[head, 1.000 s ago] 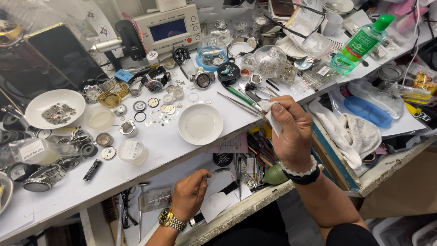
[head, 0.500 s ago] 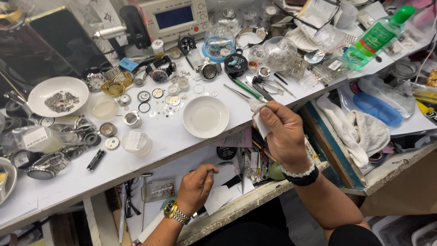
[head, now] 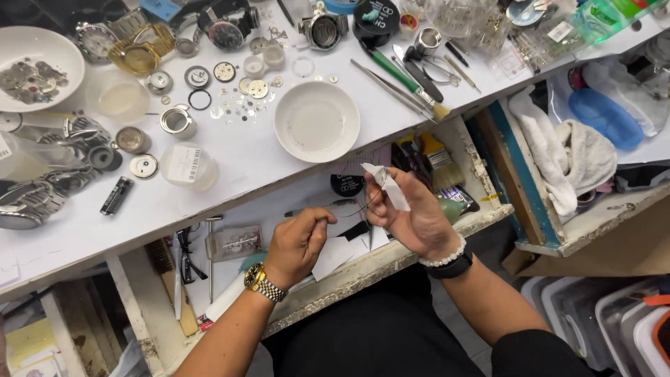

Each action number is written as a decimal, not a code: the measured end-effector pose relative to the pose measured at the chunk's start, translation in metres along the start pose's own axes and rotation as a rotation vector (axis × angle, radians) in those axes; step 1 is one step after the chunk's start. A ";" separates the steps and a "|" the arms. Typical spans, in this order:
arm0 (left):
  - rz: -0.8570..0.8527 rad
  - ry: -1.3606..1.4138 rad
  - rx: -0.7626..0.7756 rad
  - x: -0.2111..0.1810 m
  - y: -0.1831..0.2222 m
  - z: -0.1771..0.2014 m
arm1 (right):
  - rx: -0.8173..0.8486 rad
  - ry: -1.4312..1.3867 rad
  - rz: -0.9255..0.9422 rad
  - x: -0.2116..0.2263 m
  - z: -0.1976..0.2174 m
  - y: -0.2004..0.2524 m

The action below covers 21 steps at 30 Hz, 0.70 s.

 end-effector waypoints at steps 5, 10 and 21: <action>0.115 0.117 0.035 0.009 -0.002 0.000 | -0.044 0.238 0.153 0.012 -0.005 0.002; 0.172 0.247 0.029 0.015 -0.004 -0.002 | -0.031 0.302 0.143 0.007 -0.001 0.003; 0.356 0.459 0.114 0.006 -0.004 -0.014 | -0.095 1.036 0.387 0.026 -0.035 0.027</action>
Point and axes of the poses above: each hand's wrist, its own y-axis away from the middle knuckle, its own z-axis out of the back of the hand, x = y × z, the point moved 10 cm from there along -y, towards the middle knuckle, and after that the axes turned 1 degree about -y, right-handed, at the moved point
